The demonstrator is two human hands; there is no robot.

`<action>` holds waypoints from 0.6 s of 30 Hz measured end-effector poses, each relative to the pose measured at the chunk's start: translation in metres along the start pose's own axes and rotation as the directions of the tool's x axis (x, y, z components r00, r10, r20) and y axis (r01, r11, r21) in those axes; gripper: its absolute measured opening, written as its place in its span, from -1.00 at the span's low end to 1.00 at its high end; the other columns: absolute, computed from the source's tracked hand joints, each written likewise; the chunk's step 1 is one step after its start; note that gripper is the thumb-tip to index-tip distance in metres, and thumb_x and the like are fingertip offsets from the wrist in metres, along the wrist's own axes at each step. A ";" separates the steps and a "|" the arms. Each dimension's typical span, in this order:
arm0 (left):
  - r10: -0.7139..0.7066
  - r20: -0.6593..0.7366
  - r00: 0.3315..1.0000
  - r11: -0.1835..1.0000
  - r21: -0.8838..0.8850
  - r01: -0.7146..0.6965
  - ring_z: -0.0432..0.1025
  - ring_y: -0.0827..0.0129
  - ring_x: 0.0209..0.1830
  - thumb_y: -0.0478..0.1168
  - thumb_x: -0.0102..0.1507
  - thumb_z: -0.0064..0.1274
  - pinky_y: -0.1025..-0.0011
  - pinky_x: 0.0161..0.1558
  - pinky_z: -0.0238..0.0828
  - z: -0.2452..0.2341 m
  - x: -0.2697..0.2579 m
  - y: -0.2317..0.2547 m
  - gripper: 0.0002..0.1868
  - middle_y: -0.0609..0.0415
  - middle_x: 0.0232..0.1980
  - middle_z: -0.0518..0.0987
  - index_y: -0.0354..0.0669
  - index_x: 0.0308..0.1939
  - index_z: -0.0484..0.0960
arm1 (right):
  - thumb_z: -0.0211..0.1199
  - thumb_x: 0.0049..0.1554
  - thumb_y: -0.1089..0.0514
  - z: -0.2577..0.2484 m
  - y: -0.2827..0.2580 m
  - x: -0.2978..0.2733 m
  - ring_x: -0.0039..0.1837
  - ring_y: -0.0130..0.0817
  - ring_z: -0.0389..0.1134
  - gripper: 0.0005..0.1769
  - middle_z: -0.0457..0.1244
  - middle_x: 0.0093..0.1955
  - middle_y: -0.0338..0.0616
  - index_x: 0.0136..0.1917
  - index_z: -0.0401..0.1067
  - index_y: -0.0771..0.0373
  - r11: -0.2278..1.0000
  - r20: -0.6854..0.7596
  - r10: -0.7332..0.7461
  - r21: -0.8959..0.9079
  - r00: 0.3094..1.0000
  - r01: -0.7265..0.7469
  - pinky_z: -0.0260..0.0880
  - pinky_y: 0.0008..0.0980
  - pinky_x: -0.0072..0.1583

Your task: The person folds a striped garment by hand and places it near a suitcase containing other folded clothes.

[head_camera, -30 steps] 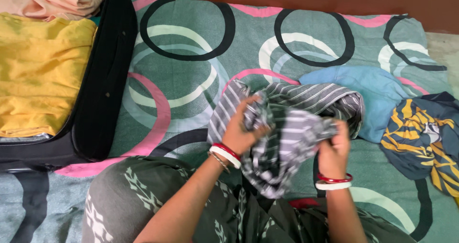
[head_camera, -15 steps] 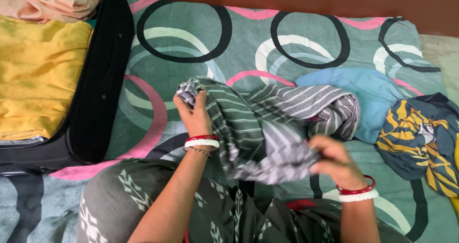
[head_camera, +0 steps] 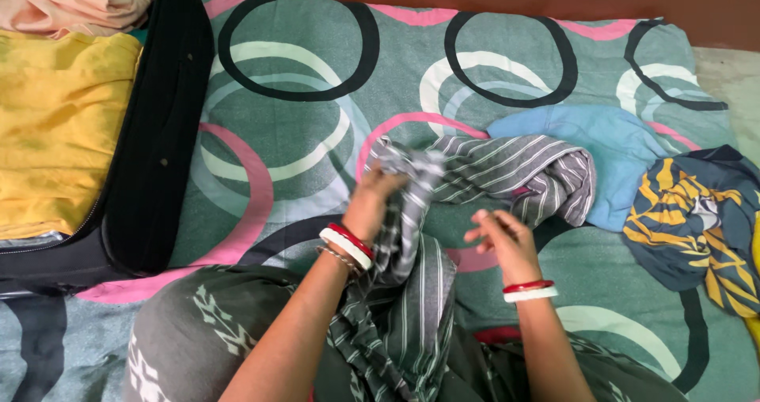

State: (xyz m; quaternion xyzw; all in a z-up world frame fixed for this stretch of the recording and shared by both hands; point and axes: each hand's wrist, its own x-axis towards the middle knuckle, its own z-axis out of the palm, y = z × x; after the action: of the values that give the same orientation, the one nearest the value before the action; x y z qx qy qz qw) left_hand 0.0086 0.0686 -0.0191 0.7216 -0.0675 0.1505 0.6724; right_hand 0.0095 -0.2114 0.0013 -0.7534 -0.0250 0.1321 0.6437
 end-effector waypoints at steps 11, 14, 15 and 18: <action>0.657 0.753 0.046 0.752 -0.649 -0.111 0.51 0.17 0.08 -0.24 0.44 -0.09 0.35 0.16 0.42 0.120 -0.096 -0.057 -0.75 -0.06 0.06 0.62 -0.26 0.12 0.59 | 0.07 0.13 0.21 0.011 0.082 0.053 0.05 -0.18 0.42 -0.28 0.29 0.31 -0.07 0.55 0.07 0.09 0.981 -0.142 0.045 0.193 0.989 -0.017 0.44 -0.18 0.03; 0.682 0.715 -0.154 0.630 -0.681 -0.372 0.52 0.16 -0.01 -0.23 0.42 -0.10 0.37 0.01 0.38 0.166 -0.137 -0.054 -0.76 -0.14 -0.05 0.59 -0.37 0.00 0.53 | 0.00 0.27 -0.38 0.007 0.067 0.044 0.05 -0.16 0.39 -0.15 0.30 0.15 0.17 0.51 0.30 0.33 0.863 -0.061 0.421 0.334 0.905 -0.379 0.42 -0.15 0.11; 0.660 0.717 -0.224 0.565 -0.670 -0.481 0.53 0.15 -0.03 -0.22 0.42 -0.10 0.38 -0.05 0.37 0.175 -0.141 -0.054 -0.75 -0.18 -0.08 0.59 -0.41 -0.04 0.50 | -0.01 0.23 -0.42 0.008 0.056 0.037 0.07 -0.17 0.38 -0.15 0.33 0.18 0.10 0.51 0.28 0.24 0.868 -0.039 0.431 0.292 0.902 -0.402 0.37 -0.15 0.13; 0.366 0.911 -0.192 0.922 -0.326 0.209 0.44 0.03 -0.15 -0.26 0.45 -0.21 0.27 -0.02 0.42 0.169 -0.148 -0.046 -0.69 -0.14 -0.22 0.60 -0.55 -0.08 0.49 | 0.05 0.15 -0.45 0.032 0.031 0.024 0.17 -0.18 0.37 -0.15 0.37 0.27 -0.03 0.49 0.27 0.12 0.859 0.084 0.407 0.303 0.910 -0.412 0.26 -0.15 0.22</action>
State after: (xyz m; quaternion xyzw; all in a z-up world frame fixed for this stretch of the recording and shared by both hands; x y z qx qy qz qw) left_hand -0.0962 -0.1102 -0.1171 0.4242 -0.6330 -0.4328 0.4816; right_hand 0.0214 -0.1813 -0.0375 -0.6279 0.1515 0.2745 0.7123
